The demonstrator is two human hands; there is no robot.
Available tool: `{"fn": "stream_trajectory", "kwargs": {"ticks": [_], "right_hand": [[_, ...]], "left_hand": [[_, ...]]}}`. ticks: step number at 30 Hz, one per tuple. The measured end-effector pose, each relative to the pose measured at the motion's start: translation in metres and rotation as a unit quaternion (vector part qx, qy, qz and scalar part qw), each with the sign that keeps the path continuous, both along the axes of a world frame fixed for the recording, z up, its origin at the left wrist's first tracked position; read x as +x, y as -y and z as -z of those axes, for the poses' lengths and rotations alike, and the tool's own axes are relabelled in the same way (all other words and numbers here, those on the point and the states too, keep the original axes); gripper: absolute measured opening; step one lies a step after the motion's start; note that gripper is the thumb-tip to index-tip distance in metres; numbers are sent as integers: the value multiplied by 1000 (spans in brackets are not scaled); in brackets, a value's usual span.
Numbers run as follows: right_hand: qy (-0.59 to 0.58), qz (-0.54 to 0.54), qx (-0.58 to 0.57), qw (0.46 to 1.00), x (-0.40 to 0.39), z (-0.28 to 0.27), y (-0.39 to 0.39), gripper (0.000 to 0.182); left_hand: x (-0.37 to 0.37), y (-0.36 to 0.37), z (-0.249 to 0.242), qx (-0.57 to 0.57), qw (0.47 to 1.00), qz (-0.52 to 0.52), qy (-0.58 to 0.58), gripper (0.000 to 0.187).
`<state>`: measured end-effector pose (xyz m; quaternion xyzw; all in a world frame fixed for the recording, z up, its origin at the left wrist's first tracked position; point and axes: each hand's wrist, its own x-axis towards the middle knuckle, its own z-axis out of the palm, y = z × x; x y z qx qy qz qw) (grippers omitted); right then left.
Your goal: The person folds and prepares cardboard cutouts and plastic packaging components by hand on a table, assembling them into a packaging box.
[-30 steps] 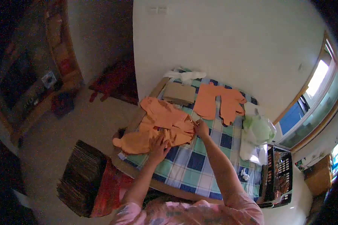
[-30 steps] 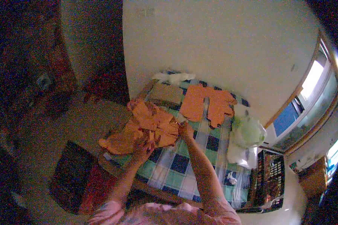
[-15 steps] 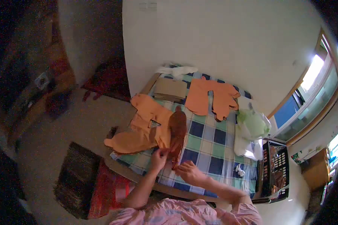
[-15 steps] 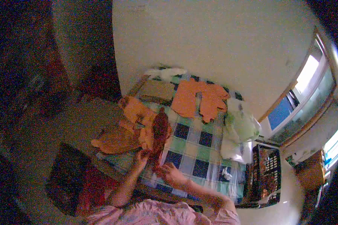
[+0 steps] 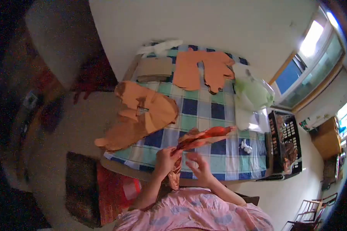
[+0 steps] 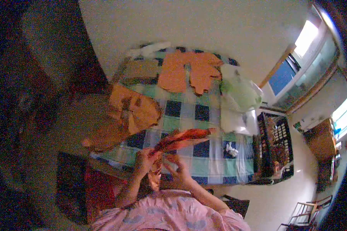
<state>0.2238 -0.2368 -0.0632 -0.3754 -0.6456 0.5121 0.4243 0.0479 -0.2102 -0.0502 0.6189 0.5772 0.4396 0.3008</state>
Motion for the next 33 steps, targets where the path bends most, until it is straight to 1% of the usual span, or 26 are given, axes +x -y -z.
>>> {"fn": "stream_trajectory", "kwargs": {"ticks": [1,3,4,5,7,8,9,10,11,12,13,14,16,18,19,22,23,26,28,29,31,32,33], "right_hand": [[-61,75,-50,994,-2,0,-3,17],[-122,168,-72,976,-8,-6,-16,16],[-123,184,-44,974,-10,-11,-26,18],[-124,199,-17,972,-8,-15,-32,21],[-108,185,-40,976,8,-15,-40,17],[-101,176,-50,978,15,-11,-45,15],[-121,173,-42,977,22,-2,-48,13],[-125,174,-66,975,25,-6,-48,14],[-128,176,-90,972,28,-11,-47,16],[-132,177,-114,969,29,-17,-46,17],[-183,167,-102,963,21,-24,-45,23],[-184,137,-141,963,20,-23,-43,30],[-103,151,-95,979,16,-2,-45,20],[-136,168,-128,968,27,9,-46,14],[-152,176,-144,962,34,9,-47,12],[-219,253,-140,932,52,5,-56,8],[-244,277,-132,920,60,2,-61,9],[-315,343,-104,879,83,-9,-75,14],[-313,335,-80,885,105,9,-89,13],[-311,332,-69,888,113,18,-96,14],[-226,338,-78,910,124,28,-111,16],[-184,341,-82,918,127,30,-118,17],[-195,328,-119,917,129,31,-125,26]], "left_hand": [[7,5,-22,-22,999,23,-24,25],[16,0,2,-55,994,96,-7,24],[22,-2,10,-69,989,131,1,24],[28,-1,9,-90,984,138,72,23],[36,-6,5,-126,959,142,211,22],[37,-8,2,-142,951,122,248,22],[37,-9,-1,-158,940,101,284,21],[38,-9,-3,-174,928,79,320,21],[37,-13,5,-151,928,84,330,20],[39,-15,6,-154,939,86,295,19],[42,-19,4,-159,948,87,261,18],[47,-21,4,-164,956,90,225,17],[60,-14,23,-135,939,107,298,18],[65,-19,36,-101,975,130,152,19],[71,-22,35,-52,953,123,272,21],[51,-23,23,-49,964,-23,260,25],[35,-31,30,-188,900,-19,393,31],[0,-50,35,-100,929,-104,341,32],[-13,-67,43,-11,926,-183,329,29],[-13,-70,37,-3,926,-174,335,27],[-13,-74,26,15,925,-155,345,25],[-14,-77,28,-5,945,-161,283,27],[-17,-83,33,-24,961,-166,220,29]]}}
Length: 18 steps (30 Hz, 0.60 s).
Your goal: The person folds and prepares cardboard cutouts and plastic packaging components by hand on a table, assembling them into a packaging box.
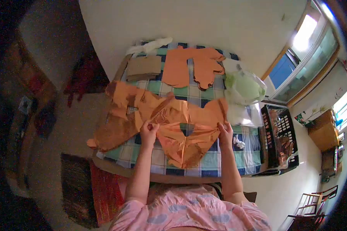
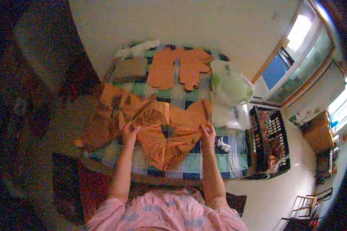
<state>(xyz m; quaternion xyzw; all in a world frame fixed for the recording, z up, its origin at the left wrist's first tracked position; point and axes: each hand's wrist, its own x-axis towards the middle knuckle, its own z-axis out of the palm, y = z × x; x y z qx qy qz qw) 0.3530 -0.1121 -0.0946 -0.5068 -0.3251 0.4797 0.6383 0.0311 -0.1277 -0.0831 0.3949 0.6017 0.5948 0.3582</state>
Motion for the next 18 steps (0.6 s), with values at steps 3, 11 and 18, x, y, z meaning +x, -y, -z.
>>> {"fn": "stream_trajectory", "kwargs": {"ticks": [3,11,18], "right_hand": [[143,44,-83,985,-5,-20,-10,33],[159,50,65,984,12,16,-53,62],[155,17,-40,987,12,-35,-59,62]], "left_hand": [[1,-13,10,-43,995,37,-79,39],[3,-58,59,120,965,-91,-215,34],[4,-65,48,59,964,40,-255,17]]}}
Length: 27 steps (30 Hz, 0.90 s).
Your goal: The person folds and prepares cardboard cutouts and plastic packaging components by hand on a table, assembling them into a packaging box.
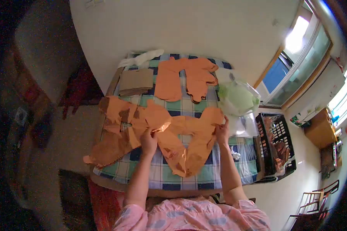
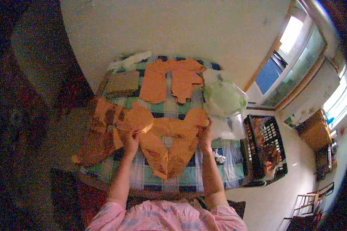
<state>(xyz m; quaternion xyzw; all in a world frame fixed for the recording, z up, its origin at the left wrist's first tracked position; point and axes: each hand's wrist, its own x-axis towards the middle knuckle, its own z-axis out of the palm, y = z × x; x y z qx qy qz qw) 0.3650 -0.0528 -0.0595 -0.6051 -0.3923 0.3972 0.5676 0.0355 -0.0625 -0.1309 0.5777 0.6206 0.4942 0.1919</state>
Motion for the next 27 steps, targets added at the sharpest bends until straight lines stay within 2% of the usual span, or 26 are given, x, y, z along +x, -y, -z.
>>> {"fn": "stream_trajectory", "kwargs": {"ticks": [2,4,5,7,8,10,11,14,15,17,19,21,22,24,25,26,27], "right_hand": [[269,-4,-70,961,-7,-21,7,59],[406,28,2,913,-5,-2,-2,53],[471,42,34,880,-5,6,-4,51],[564,-6,135,815,-12,18,-7,49],[604,-30,185,775,-17,24,-9,49],[650,-80,75,752,-22,40,-15,49],[671,-102,19,734,-24,41,-17,50],[650,-120,44,749,-21,22,-22,44],[596,-112,53,793,-18,19,-31,40],[477,-95,76,870,-16,7,-60,32],[270,-71,35,960,-27,-17,-85,25],[120,-72,15,990,-30,-23,-118,23],[80,-85,17,993,-25,-7,-146,24],[177,-116,119,970,-13,22,-197,26],[308,-131,216,917,-6,36,-221,27],[431,-140,307,837,-6,35,-235,27],[398,-170,240,869,-6,37,-244,27]], "left_hand": [[4,3,-5,7,995,-31,-94,19],[10,6,-14,-16,970,-95,-222,21],[15,12,-21,25,967,-75,-243,23],[23,25,-35,103,952,-28,-285,28],[26,31,-39,91,946,28,-310,31],[31,39,-41,74,923,137,-353,36],[34,40,-36,61,925,142,-347,38],[43,44,-23,36,935,147,-321,40],[44,45,-22,31,939,144,-310,40],[44,38,-36,18,944,144,-296,38],[45,29,-60,-1,945,150,-291,34],[50,4,-58,11,954,158,-253,35],[54,-10,-58,18,959,162,-234,35],[64,-40,-69,-6,943,178,-281,33],[71,-55,-74,-19,934,186,-304,32],[78,-70,-77,-32,933,211,-291,33],[85,-84,-77,-47,930,237,-278,35]]}}
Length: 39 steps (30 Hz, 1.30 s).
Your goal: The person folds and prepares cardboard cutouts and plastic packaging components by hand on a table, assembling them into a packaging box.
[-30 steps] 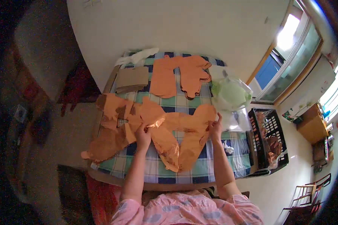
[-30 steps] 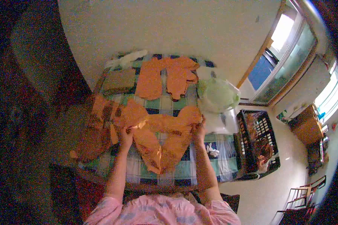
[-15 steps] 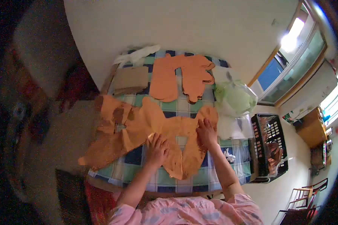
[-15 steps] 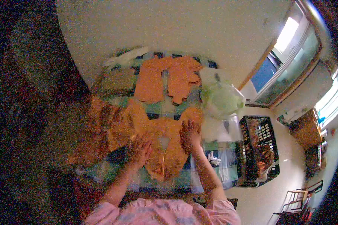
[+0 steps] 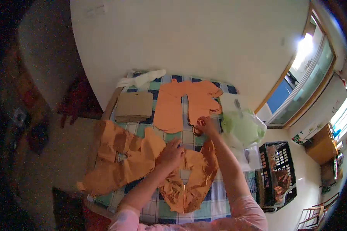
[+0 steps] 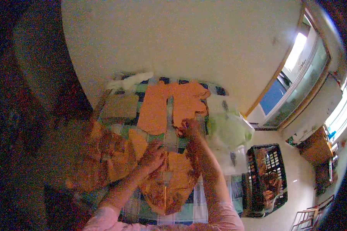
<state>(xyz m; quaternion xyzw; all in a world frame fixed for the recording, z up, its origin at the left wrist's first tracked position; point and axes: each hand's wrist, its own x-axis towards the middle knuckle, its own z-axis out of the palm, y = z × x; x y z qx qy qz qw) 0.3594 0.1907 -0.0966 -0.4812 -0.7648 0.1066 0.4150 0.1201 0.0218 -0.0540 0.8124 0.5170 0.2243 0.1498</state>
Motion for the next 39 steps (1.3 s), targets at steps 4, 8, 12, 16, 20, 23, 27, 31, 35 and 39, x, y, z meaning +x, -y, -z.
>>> {"fn": "stream_trajectory", "kwargs": {"ticks": [4,8,12,16,20,23,27,31,35,39], "right_hand": [[5,13,-161,987,4,10,-21,25],[-64,9,-207,976,19,33,-29,23],[-6,-38,-115,993,36,59,-48,24],[-119,-14,-79,990,28,35,-50,27],[-189,87,2,978,0,-101,-38,26],[12,241,146,959,12,-170,-47,21],[-114,117,148,975,4,-247,-2,15],[-85,70,82,991,-25,-260,74,11],[-381,-140,-129,905,-35,-204,146,11],[-56,-113,-74,989,-35,-130,228,12]], "left_hand": [[36,-56,55,21,998,44,51,41],[67,-81,51,40,998,35,-20,52],[80,-93,78,61,998,26,-11,57],[79,-89,80,63,997,17,-35,55],[82,-90,73,30,997,17,-68,53],[81,-88,65,-1,995,22,-97,54],[81,-91,59,-29,992,32,-121,56],[82,-91,65,-5,991,3,-136,53],[58,-93,83,-250,878,2,407,46],[13,-60,59,-532,570,-7,626,45]]}}
